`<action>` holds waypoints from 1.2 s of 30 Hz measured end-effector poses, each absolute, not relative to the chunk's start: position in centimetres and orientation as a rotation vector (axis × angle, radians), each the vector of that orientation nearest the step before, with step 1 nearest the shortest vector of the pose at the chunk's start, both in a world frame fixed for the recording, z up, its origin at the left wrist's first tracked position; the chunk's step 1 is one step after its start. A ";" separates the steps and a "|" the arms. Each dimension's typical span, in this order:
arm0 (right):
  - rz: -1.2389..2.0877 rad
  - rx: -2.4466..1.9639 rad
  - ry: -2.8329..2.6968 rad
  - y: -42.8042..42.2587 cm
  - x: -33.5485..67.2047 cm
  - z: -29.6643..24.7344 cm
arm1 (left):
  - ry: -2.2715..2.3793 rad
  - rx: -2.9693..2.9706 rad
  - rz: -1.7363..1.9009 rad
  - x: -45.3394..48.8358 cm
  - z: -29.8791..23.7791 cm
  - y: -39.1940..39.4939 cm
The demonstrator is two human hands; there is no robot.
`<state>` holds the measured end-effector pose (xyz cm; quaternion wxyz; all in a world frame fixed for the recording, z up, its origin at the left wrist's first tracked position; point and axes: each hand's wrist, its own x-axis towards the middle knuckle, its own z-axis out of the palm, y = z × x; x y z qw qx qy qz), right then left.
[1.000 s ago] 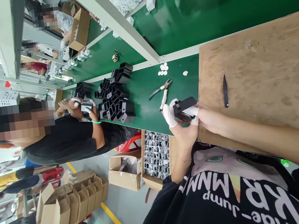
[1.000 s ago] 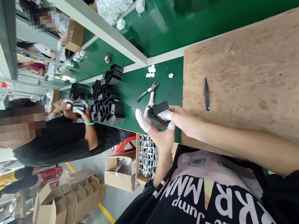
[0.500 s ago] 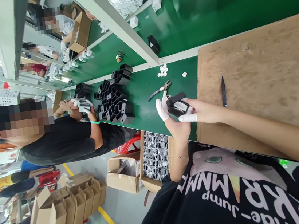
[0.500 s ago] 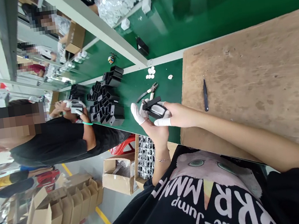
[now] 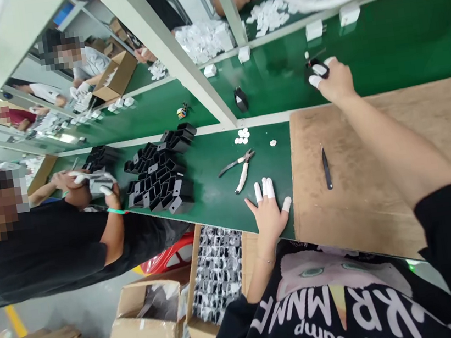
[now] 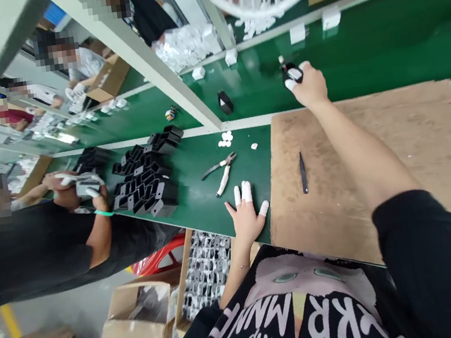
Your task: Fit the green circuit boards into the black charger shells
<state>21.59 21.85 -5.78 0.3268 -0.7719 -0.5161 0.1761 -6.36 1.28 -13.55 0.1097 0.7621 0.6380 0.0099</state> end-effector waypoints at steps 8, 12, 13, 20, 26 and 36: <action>0.326 -2.092 -1.132 20.6 26.9 -8.8 | 1.693 2.184 0.149 -7.5 -13.0 1.9; 0.039 -1.963 -0.954 14.9 30.2 -6.4 | 1.487 2.316 0.228 -6.8 -9.8 6.0; -0.012 -1.942 -0.963 13.2 30.6 -5.9 | 1.449 2.364 0.259 -6.1 -8.8 7.5; -0.148 -1.859 -1.329 4.0 28.3 -8.8 | 1.195 2.569 0.514 1.5 -8.1 13.1; -0.447 -1.634 -1.435 2.0 27.8 -13.1 | 1.091 2.627 0.628 2.5 -12.4 11.9; -0.472 -1.565 -1.468 1.1 29.3 -12.5 | 1.644 2.362 0.931 -0.8 -11.9 16.1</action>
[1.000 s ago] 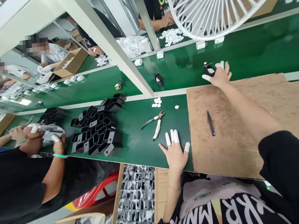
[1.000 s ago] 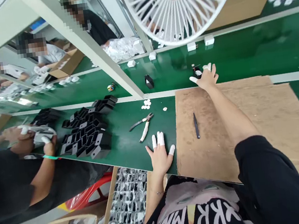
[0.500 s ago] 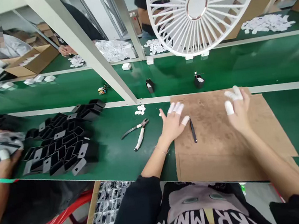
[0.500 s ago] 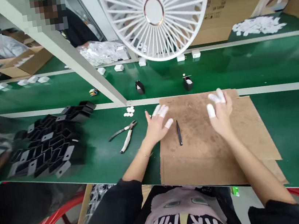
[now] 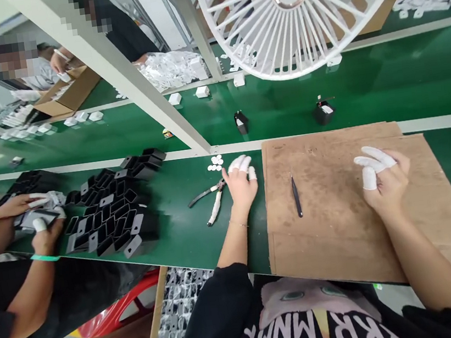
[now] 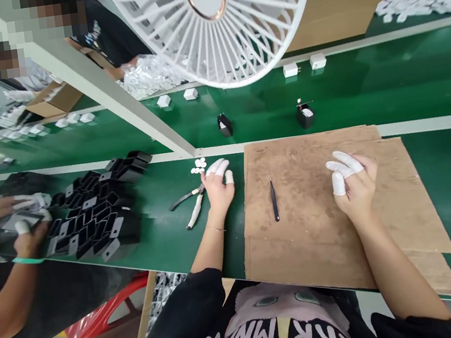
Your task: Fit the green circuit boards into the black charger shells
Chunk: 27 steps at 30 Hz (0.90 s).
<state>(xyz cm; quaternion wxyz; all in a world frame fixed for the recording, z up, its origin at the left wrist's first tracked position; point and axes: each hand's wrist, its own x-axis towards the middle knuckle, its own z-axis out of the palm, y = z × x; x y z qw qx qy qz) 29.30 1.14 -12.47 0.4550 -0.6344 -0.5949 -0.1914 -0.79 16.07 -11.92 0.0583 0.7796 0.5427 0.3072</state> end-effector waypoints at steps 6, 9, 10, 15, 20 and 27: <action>-0.285 -1.596 -1.943 0.4 27.2 -12.3 | 1.768 2.318 0.868 -1.3 -12.6 16.8; -0.192 -1.513 -2.249 0.9 24.6 -11.7 | 1.572 2.466 0.764 -0.2 -13.2 16.3; -0.162 -1.472 -2.346 1.3 23.6 -11.5 | 1.512 2.498 0.740 0.0 -13.4 16.1; 0.302 -1.291 -2.429 3.9 20.9 -10.6 | 1.399 2.530 0.677 0.2 -13.4 15.7; 0.463 -1.404 -2.129 6.8 21.7 -9.7 | 1.383 2.463 0.709 -0.2 -13.2 16.0; 0.617 -1.457 -1.582 10.8 21.9 -10.4 | 1.343 2.443 0.727 -0.4 -13.5 16.2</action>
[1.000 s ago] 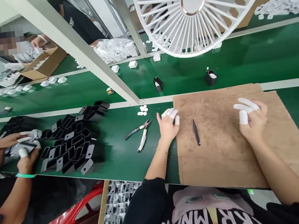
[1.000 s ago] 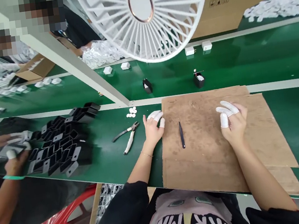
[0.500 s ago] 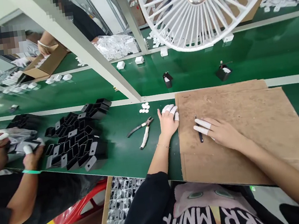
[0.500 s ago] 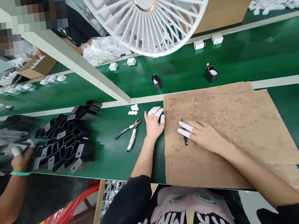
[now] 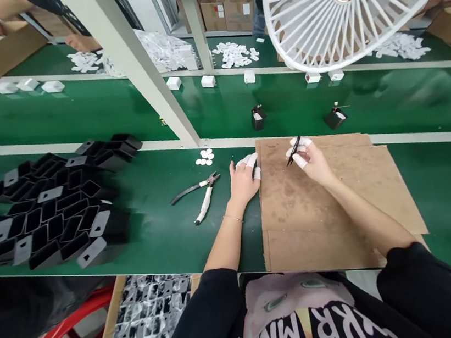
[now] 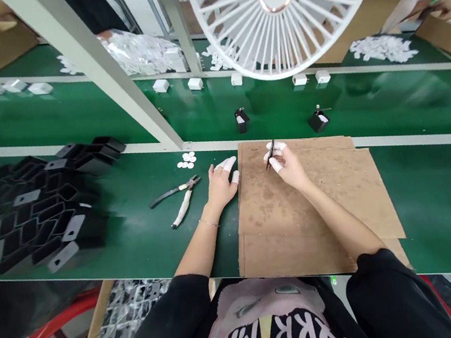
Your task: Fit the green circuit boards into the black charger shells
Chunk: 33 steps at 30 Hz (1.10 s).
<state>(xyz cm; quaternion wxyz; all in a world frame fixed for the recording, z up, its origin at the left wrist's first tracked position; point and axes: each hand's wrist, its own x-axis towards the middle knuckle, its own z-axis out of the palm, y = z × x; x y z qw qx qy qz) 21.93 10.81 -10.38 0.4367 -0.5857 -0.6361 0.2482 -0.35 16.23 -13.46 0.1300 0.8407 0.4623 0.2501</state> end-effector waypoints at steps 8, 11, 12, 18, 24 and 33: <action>0.781 -1.387 -1.516 11.1 21.3 -11.5 | 1.335 2.380 0.728 -0.6 -13.7 16.3; 0.788 -1.369 -1.516 11.2 21.3 -11.8 | 1.333 2.375 0.714 -0.5 -13.8 16.3; 0.784 -1.365 -1.513 11.4 21.4 -11.9 | 1.335 2.377 0.704 -0.5 -13.8 16.3; 0.694 -1.321 -1.450 12.0 22.0 -11.5 | 1.312 2.452 0.653 -0.3 -13.3 16.0; 0.669 -1.328 -1.460 11.8 22.3 -11.3 | 1.237 2.495 0.582 -0.2 -12.9 15.8; 0.649 -1.394 -1.515 10.9 22.4 -13.8 | 1.207 2.513 0.569 0.1 -13.1 16.3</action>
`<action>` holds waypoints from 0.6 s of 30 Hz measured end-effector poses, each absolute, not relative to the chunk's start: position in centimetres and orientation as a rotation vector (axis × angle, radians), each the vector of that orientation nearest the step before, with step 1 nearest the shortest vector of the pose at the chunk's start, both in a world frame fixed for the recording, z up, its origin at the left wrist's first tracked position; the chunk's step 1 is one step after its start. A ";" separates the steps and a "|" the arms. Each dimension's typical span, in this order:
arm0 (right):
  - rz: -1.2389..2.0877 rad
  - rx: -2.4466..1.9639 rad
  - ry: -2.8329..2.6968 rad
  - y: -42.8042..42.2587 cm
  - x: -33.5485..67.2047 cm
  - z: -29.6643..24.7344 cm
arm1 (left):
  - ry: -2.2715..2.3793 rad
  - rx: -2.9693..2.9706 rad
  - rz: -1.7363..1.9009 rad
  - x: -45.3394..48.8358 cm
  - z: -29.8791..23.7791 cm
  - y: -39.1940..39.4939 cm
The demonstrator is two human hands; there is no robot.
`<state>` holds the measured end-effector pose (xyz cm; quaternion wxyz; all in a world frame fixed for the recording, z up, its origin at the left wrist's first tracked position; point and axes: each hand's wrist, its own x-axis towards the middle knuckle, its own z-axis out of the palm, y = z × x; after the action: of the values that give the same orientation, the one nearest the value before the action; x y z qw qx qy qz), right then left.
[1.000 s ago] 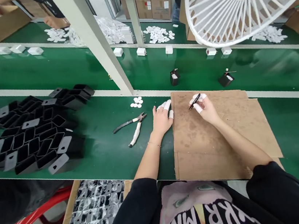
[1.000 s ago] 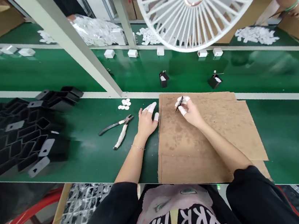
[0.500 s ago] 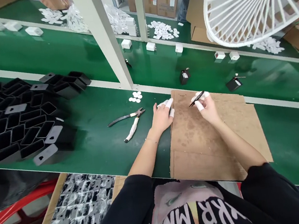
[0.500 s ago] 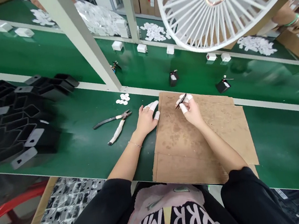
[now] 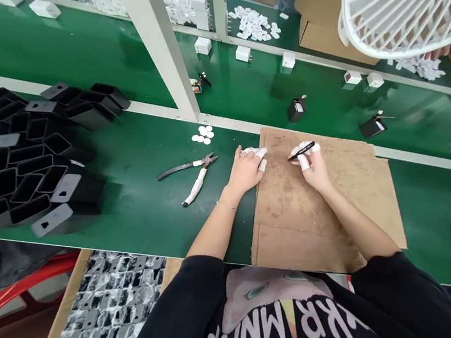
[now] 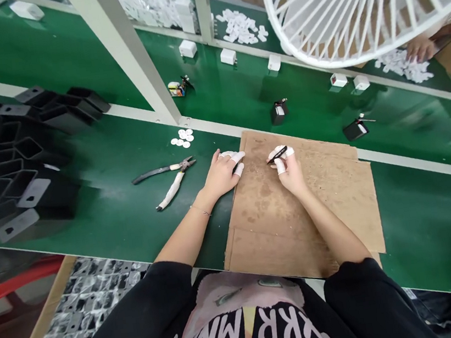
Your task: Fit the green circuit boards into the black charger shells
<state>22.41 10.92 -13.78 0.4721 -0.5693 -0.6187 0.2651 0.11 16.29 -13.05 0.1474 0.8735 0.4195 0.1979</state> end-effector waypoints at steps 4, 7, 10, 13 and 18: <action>0.626 -1.392 -1.588 11.0 21.8 -13.4 | 1.207 2.505 0.546 0.3 -13.3 16.5; 0.606 -1.376 -1.561 11.4 21.8 -12.3 | 1.215 2.507 0.542 0.3 -13.4 16.5; 0.528 -1.327 -1.482 11.9 22.2 -11.0 | 1.194 2.546 0.537 0.2 -13.4 16.4; 0.517 -1.298 -1.482 12.3 22.3 -10.6 | 1.155 2.573 0.558 0.2 -13.3 16.3; 0.576 -1.369 -1.569 12.6 22.2 -12.3 | 1.136 2.575 0.570 0.2 -13.3 16.3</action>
<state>22.15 12.56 -12.33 0.4710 -0.5589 -0.6407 0.2351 0.22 16.29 -13.35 0.1346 0.8885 0.3920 0.1968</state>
